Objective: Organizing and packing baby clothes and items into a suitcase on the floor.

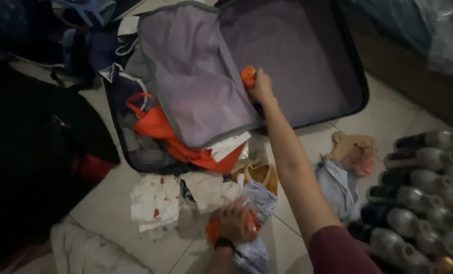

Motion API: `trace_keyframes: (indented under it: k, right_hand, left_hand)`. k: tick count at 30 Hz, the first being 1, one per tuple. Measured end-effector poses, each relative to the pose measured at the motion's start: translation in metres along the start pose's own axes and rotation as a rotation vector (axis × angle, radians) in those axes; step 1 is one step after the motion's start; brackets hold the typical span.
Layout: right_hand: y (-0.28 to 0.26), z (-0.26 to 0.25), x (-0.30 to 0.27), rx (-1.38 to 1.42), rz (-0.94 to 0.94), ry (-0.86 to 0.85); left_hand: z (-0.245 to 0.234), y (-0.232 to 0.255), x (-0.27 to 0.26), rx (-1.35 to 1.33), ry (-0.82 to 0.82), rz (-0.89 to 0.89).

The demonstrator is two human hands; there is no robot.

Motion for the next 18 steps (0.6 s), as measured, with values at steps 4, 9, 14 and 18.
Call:
trace_keyframes:
  k: [4, 9, 14, 18]
  right_hand:
    - [-0.018, -0.057, -0.046, 0.03, -0.13, 0.224]
    - [-0.075, -0.142, -0.115, 0.227, -0.149, 0.336]
    - [-0.061, -0.154, -0.179, 0.841, 0.33, 0.124]
    - [-0.089, -0.174, -0.236, 1.575, 0.592, -0.082]
  left_hand:
    - [-0.015, 0.01, 0.014, -0.018, -0.058, 0.002]
    - [-0.031, 0.017, 0.032, 0.059, 0.033, -0.059]
    - [-0.047, 0.038, 0.071, 0.046, -0.103, -0.297]
    - [-0.038, 0.019, 0.121, -0.506, -0.2, -0.409]
Point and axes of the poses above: each hand's wrist, its own x-axis towards the middle knuckle, its own z-axis out of the palm, y = z × x, the point moved 3 cm from there along x, towards the middle knuckle, and after that the axes turned 2 degrees about z, right-handed, at the moved point
